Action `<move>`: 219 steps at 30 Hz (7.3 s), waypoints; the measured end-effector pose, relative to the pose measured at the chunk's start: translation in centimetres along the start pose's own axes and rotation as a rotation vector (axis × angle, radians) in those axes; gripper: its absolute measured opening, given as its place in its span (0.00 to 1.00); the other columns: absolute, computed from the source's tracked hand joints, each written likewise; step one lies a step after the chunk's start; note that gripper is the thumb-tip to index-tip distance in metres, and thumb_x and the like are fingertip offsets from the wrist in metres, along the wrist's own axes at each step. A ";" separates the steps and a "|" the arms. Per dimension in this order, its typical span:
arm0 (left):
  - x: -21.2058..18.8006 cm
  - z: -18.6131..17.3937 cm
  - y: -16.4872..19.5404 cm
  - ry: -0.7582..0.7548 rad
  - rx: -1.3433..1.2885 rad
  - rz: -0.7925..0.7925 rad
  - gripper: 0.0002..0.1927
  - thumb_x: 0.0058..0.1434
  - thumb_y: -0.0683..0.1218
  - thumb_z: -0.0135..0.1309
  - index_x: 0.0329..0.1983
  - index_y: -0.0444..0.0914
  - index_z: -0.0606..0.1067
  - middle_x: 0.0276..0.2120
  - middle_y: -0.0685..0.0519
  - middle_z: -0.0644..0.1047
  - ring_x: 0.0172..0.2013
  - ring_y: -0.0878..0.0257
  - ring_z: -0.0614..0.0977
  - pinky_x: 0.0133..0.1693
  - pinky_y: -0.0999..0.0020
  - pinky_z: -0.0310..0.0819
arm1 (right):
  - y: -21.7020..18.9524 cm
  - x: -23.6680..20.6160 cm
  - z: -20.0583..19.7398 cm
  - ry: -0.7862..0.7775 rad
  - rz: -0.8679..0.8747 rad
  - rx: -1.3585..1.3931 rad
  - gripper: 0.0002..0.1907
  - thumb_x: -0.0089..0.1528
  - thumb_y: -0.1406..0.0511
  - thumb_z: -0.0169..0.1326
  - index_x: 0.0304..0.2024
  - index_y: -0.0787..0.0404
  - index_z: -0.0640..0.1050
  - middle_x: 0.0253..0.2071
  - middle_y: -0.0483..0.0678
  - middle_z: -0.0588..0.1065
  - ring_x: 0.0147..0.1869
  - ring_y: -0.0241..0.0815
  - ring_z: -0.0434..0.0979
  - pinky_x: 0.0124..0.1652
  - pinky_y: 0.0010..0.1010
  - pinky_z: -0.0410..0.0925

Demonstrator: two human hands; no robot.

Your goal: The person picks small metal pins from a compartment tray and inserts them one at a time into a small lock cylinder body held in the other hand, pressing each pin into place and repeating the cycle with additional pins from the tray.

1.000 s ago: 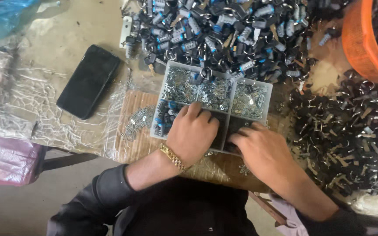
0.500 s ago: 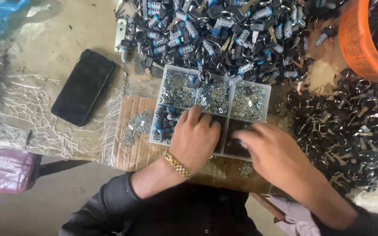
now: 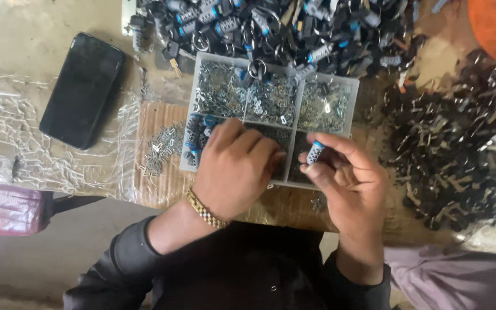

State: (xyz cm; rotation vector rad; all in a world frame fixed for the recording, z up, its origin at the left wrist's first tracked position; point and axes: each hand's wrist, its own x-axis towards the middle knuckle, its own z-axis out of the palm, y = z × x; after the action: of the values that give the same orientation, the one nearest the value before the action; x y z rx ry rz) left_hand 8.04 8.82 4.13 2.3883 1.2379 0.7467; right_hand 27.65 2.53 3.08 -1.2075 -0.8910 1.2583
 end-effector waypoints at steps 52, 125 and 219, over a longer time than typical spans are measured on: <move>0.2 -0.8 0.4 0.085 -0.368 -0.071 0.05 0.67 0.42 0.66 0.40 0.39 0.80 0.40 0.56 0.81 0.41 0.60 0.79 0.45 0.64 0.72 | 1.6 -1.1 1.5 0.173 -0.237 -0.252 0.18 0.57 0.81 0.66 0.48 0.66 0.79 0.49 0.57 0.80 0.40 0.36 0.81 0.37 0.20 0.76; -0.7 -0.6 1.0 0.030 -0.708 -0.336 0.12 0.64 0.36 0.65 0.49 0.36 0.78 0.42 0.54 0.83 0.43 0.64 0.88 0.43 0.72 0.84 | 2.4 -2.2 1.9 0.153 -0.130 0.021 0.19 0.63 0.87 0.60 0.54 0.71 0.76 0.58 0.58 0.75 0.55 0.41 0.81 0.54 0.26 0.79; -0.6 0.3 1.4 0.135 -0.585 -0.325 0.10 0.62 0.37 0.67 0.43 0.36 0.77 0.35 0.52 0.81 0.30 0.67 0.84 0.32 0.74 0.77 | 2.1 -1.9 2.1 0.169 -0.178 -0.058 0.19 0.63 0.86 0.63 0.52 0.70 0.75 0.57 0.53 0.73 0.56 0.37 0.79 0.55 0.26 0.78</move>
State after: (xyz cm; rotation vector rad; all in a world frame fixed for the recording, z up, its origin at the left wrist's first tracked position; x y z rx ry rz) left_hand 8.81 7.54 4.43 1.6479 1.2077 1.0065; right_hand 24.89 0.78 1.66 -1.2324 -0.8944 0.9791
